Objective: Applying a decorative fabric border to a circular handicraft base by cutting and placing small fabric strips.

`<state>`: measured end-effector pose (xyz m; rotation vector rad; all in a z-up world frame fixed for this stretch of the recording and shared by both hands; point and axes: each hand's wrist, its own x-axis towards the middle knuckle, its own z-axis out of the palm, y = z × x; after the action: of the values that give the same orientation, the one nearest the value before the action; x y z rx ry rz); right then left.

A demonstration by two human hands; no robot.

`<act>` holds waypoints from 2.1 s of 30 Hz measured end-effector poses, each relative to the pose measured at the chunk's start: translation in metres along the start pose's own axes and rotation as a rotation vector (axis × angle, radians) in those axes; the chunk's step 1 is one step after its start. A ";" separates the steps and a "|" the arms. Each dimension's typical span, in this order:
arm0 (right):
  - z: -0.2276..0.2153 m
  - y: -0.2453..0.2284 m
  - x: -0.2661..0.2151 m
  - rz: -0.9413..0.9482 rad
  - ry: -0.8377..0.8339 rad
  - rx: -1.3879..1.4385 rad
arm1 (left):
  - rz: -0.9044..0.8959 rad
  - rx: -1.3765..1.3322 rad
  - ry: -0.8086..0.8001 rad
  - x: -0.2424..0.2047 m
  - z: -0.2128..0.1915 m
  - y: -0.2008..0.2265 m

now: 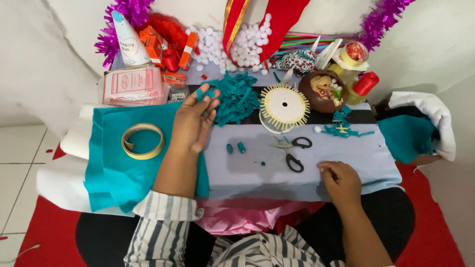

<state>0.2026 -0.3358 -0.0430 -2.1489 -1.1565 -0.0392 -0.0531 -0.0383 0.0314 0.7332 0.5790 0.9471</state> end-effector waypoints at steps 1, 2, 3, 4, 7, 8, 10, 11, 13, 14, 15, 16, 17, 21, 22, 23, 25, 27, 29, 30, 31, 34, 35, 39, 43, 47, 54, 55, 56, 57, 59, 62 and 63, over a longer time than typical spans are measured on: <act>0.000 0.000 -0.001 0.002 -0.002 0.002 | 0.029 0.023 -0.025 -0.005 0.004 0.002; -0.002 -0.008 -0.003 0.007 0.001 0.004 | 0.026 0.028 -0.028 -0.009 0.006 -0.001; -0.004 -0.017 -0.005 -0.006 0.035 0.031 | 0.017 0.021 -0.072 -0.014 0.009 -0.005; -0.006 -0.025 -0.003 -0.023 0.075 0.060 | 0.012 0.015 -0.118 -0.016 0.013 -0.008; -0.011 -0.037 0.019 -0.358 0.027 0.084 | 0.023 0.146 -0.123 -0.028 0.019 -0.013; -0.014 -0.053 0.025 -0.357 0.022 0.077 | 0.018 0.139 -0.122 -0.032 0.017 -0.018; -0.021 -0.086 0.043 -0.466 -0.077 0.272 | 0.106 0.358 -0.179 -0.037 0.014 -0.028; -0.019 -0.095 0.046 -0.471 -0.080 0.261 | 0.107 0.347 -0.180 -0.045 0.013 -0.043; -0.011 -0.115 0.061 -0.532 -0.171 0.340 | 0.039 0.449 -0.306 -0.055 0.013 -0.069; 0.001 -0.114 0.060 -0.543 -0.174 0.340 | 0.048 0.445 -0.301 -0.059 0.010 -0.085; 0.013 -0.113 0.060 -0.544 -0.178 0.368 | 0.024 0.491 -0.371 -0.063 0.008 -0.101; 0.029 -0.115 0.063 -0.549 -0.177 0.404 | 0.006 0.545 -0.439 -0.063 0.004 -0.114; 0.033 -0.109 0.064 -0.565 -0.175 0.410 | 0.021 0.549 -0.432 -0.063 0.008 -0.116; 0.044 -0.100 0.043 -0.491 -0.159 0.398 | -0.055 0.556 -0.549 -0.074 0.011 -0.108; 0.041 -0.100 0.042 -0.436 -0.205 0.400 | -0.111 0.534 -0.560 -0.074 0.016 -0.103; 0.040 -0.106 0.042 -0.434 -0.202 0.404 | -0.112 0.538 -0.561 -0.074 0.017 -0.099; 0.037 -0.117 0.041 -0.483 -0.182 0.389 | -0.123 0.561 -0.588 -0.076 0.019 -0.095; 0.043 -0.112 0.045 -0.542 -0.146 0.376 | -0.110 0.514 -0.604 -0.070 0.014 -0.105; 0.051 -0.112 0.040 -0.583 -0.110 0.366 | -0.115 0.473 -0.623 -0.066 0.002 -0.117; 0.053 -0.114 0.041 -0.576 -0.053 0.404 | -0.069 0.473 -0.633 -0.061 -0.002 -0.124; 0.055 -0.115 0.042 -0.567 0.004 0.441 | -0.023 0.473 -0.642 -0.056 -0.006 -0.131; 0.063 -0.100 0.039 -0.384 -0.034 0.532 | -0.125 0.208 -0.364 -0.058 0.003 -0.132; 0.066 -0.097 0.039 -0.372 -0.038 0.531 | -0.137 0.207 -0.363 -0.054 -0.001 -0.137; 0.071 -0.094 0.037 -0.323 -0.033 0.519 | -0.087 0.179 -0.263 -0.053 -0.005 -0.145; 0.070 -0.097 0.038 -0.287 -0.015 0.476 | -0.079 0.228 -0.257 -0.054 -0.005 -0.140; 0.070 -0.103 0.040 -0.299 -0.002 0.469 | -0.040 0.259 -0.254 -0.058 0.002 -0.132; 0.069 -0.109 0.039 -0.385 0.025 0.482 | 0.030 0.276 -0.239 -0.059 0.003 -0.130; 0.068 -0.108 0.039 -0.412 0.020 0.500 | 0.051 0.280 -0.236 -0.060 0.004 -0.130; 0.067 -0.110 0.039 -0.410 0.017 0.500 | 0.049 0.280 -0.234 -0.060 0.004 -0.131; 0.065 -0.111 0.039 -0.425 0.016 0.506 | 0.036 0.277 -0.216 -0.061 0.004 -0.133; 0.063 -0.113 0.040 -0.444 0.016 0.514 | 0.026 0.274 -0.198 -0.060 0.003 -0.136; 0.065 -0.111 0.039 -0.457 0.000 0.532 | 0.042 0.253 -0.194 -0.058 0.000 -0.140; 0.067 -0.108 0.038 -0.441 0.008 0.531 | 0.051 0.253 -0.192 -0.058 0.000 -0.140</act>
<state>0.1260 -0.2297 -0.0213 -1.4105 -1.4278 0.0576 -0.0099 -0.1427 -0.0693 1.0571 0.5178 0.8472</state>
